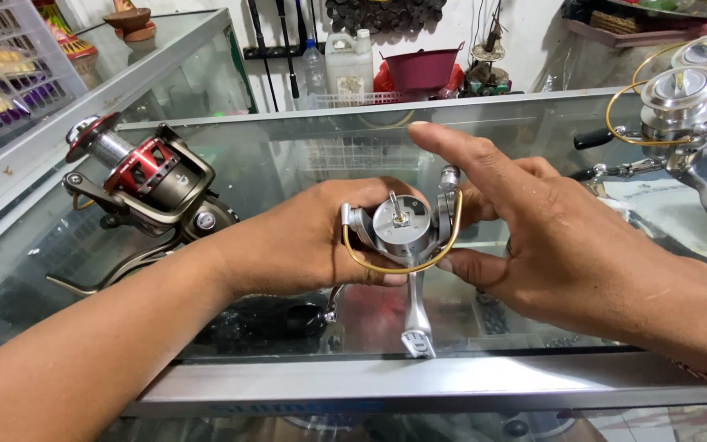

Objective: Reassembling a spinning fishing reel by installing the rotor, spool, and handle onto the reel body.

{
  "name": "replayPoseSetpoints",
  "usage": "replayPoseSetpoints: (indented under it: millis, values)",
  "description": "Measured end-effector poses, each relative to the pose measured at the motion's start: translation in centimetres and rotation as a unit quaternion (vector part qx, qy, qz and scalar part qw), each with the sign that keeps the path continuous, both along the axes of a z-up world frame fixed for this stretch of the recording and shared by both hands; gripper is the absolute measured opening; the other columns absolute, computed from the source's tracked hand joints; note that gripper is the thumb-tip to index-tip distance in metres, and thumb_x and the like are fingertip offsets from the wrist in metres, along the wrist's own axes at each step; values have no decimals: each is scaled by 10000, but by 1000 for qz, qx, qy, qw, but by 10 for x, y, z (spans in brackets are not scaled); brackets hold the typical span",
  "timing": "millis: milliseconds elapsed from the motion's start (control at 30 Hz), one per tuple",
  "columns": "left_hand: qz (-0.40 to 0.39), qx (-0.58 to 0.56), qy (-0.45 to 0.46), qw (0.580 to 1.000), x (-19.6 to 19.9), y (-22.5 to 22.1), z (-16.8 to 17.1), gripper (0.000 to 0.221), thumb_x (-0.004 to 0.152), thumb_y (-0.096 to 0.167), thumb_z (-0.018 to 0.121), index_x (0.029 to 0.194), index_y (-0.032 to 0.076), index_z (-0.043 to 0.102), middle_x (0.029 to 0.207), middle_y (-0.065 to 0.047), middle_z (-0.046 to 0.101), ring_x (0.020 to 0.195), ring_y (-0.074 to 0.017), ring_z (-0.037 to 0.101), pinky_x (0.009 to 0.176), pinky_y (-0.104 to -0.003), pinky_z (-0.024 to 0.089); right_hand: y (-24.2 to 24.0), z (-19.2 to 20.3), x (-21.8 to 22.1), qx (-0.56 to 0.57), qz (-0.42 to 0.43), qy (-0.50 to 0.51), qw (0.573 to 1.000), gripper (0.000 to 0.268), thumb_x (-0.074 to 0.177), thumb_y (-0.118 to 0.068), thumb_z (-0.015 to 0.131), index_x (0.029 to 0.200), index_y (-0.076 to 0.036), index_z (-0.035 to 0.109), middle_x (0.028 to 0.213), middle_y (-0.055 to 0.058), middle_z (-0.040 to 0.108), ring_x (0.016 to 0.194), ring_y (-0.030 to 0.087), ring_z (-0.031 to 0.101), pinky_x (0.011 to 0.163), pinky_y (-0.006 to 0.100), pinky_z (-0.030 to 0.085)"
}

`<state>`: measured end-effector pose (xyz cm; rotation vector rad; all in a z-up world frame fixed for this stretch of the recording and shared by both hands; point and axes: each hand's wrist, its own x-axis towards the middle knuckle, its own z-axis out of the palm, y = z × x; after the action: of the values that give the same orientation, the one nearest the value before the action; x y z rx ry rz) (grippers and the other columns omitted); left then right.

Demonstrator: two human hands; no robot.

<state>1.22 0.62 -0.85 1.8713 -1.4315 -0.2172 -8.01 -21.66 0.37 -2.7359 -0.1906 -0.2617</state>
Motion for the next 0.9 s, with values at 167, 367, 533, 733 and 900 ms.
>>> replayPoseSetpoints:
  millis: [167, 367, 533, 733, 900]
  values:
    - [9, 8, 4, 1000, -3, -1, 3, 405, 848, 325, 765, 1178, 127, 636, 1153, 6, 660, 1081, -140, 629, 950, -300, 499, 3, 6, -4, -9, 1, 25, 1000, 1170, 778, -222, 817, 1679, -509, 128, 1145, -83, 800, 1134, 235, 584, 924, 466, 468]
    - [23, 19, -17, 999, -8, -2, 5, 467, 851, 334, 758, 1259, 163, 610, 1152, 21, 704, 1076, -131, 665, 953, -299, 527, -2, 0, -3, 1, 52, -27, 998, 1229, 711, -132, 864, 1648, -454, 137, 1434, -84, 551, 1149, 239, 587, 849, 508, 506]
    - [28, 15, -5, 999, -8, -3, 2, 454, 848, 308, 770, 1249, 162, 614, 1121, 25, 704, 1042, -122, 664, 935, -290, 535, -6, -6, -2, 7, 103, -69, 992, 1136, 722, -110, 841, 1619, -378, 199, 1596, -145, 425, 1064, 254, 603, 811, 505, 511]
    - [19, -2, -5, 1000, -5, -3, 0, 424, 856, 278, 768, 1227, 134, 622, 1132, 6, 671, 1061, -139, 645, 944, -292, 514, 0, -3, -3, -13, 32, -35, 999, 1208, 711, -139, 857, 1666, -466, 194, 1206, -106, 661, 1023, 234, 572, 848, 457, 504]
    - [-25, -27, -20, 999, -1, 1, -3, 512, 843, 299, 787, 1271, 85, 605, 1222, -52, 668, 1154, -193, 644, 1028, -328, 513, 13, 2, -5, -33, -76, 33, 996, 1210, 774, -180, 801, 1675, -574, 96, 1120, -52, 717, 1161, 252, 543, 928, 482, 483]
